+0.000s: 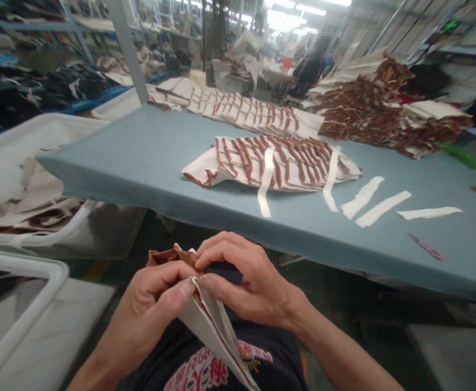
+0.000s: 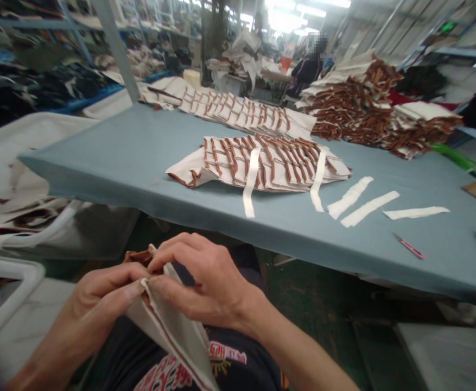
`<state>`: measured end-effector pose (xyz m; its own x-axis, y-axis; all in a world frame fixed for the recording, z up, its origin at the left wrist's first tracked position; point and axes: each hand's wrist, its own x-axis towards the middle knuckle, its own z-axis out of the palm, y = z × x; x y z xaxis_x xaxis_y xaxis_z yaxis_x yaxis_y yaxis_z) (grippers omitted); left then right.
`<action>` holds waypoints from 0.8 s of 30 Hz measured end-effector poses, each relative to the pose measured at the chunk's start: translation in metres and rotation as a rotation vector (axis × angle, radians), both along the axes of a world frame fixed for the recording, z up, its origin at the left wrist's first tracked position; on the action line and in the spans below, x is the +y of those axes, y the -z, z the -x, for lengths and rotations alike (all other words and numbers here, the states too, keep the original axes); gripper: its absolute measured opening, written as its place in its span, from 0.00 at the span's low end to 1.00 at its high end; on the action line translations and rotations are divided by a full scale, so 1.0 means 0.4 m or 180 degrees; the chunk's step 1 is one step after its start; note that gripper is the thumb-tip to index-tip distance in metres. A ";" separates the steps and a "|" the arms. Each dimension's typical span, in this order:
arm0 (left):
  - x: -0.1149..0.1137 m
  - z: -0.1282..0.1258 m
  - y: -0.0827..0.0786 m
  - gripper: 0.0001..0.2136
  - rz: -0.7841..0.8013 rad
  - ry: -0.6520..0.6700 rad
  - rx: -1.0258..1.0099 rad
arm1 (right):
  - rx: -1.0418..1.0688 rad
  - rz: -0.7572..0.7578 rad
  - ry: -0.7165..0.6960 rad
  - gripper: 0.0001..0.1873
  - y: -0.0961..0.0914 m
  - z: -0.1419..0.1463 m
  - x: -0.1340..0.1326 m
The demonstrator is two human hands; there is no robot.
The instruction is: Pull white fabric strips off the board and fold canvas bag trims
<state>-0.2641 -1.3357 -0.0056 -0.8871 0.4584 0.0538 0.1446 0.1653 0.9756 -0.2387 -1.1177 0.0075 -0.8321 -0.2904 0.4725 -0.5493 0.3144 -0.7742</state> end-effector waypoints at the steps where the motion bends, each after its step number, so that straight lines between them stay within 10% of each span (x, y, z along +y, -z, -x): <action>1: -0.002 0.004 -0.005 0.17 0.0025 0.0022 0.0051 | 0.0151 -0.0056 -0.0155 0.05 -0.004 0.012 0.009; 24: 0.009 0.092 -0.007 0.22 0.0478 0.1082 -0.0088 | -0.0867 -0.1634 -0.0858 0.07 -0.081 0.137 0.061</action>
<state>-0.3009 -1.3323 -0.0028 -0.6830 0.7281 -0.0582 0.1899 0.2540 0.9484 -0.2937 -1.0934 0.0399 -0.7689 -0.6393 -0.0003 -0.4657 0.5605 -0.6847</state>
